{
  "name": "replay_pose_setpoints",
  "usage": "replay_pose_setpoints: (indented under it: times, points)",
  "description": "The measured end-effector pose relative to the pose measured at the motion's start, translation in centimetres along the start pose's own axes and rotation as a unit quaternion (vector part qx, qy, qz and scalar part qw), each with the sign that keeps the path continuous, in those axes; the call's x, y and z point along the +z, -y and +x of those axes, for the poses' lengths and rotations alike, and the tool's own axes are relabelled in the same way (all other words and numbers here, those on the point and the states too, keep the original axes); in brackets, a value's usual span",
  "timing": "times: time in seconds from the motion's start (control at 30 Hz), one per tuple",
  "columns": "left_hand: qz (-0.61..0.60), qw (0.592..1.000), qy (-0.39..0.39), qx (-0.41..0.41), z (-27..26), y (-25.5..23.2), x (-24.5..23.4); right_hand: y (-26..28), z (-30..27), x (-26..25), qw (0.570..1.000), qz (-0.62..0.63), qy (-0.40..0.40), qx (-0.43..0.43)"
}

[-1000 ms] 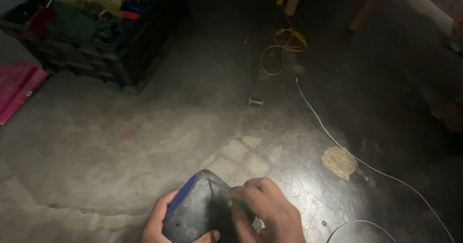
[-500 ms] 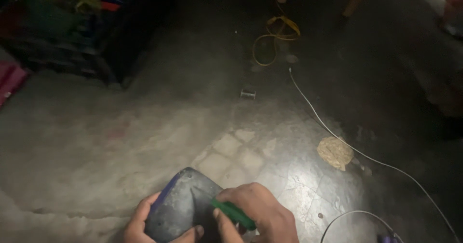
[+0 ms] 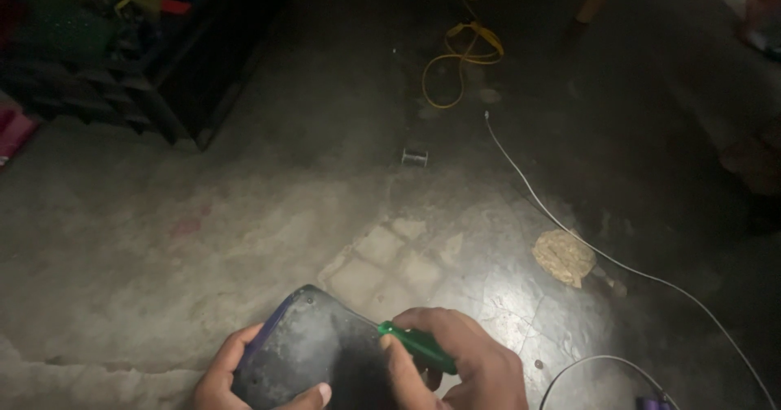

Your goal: Removing a screw from a blue plastic component using a screwdriver.

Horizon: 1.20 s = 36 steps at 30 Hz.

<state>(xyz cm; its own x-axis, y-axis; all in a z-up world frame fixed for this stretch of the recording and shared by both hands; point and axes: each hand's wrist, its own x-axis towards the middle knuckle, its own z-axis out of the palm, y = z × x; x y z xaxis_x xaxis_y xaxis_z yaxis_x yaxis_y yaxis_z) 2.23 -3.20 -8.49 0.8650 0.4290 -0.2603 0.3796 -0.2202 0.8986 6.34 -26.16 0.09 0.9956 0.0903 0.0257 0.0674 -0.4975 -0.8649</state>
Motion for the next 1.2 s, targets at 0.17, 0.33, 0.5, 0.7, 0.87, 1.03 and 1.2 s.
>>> replay_pose_setpoints:
  times: [0.17,0.33,0.5,0.7,0.87,1.03,1.2]
  points:
    - [0.02,0.996,0.081,0.019,1.9,1.9,-2.3,-1.1,0.0,-0.9,0.999,-0.015,-0.002,0.04]
    - [0.009,0.975,0.169,-0.144,3.2,-0.2,-5.2,-4.6,-0.8,-1.0,0.994,-0.088,0.02,0.058]
    - [0.024,0.966,0.181,-0.185,3.9,-0.7,-5.6,-3.2,-0.6,-1.0,0.984,-0.112,0.069,0.123]
    - [0.012,0.976,0.188,-0.114,6.0,3.0,-3.7,-4.9,0.2,-0.9,0.972,-0.114,0.093,0.183]
    - [-0.051,0.978,0.192,-0.069,8.6,8.2,-2.1,-8.9,0.7,0.0,0.999,-0.023,0.031,0.023]
    - [-0.01,0.976,0.198,-0.094,10.5,8.2,-1.0,-10.6,1.8,0.9,0.997,-0.07,0.024,0.012]
    - [-0.163,0.938,0.304,0.028,16.9,22.8,-2.3,-12.4,2.6,1.9,0.997,-0.068,0.023,0.021]
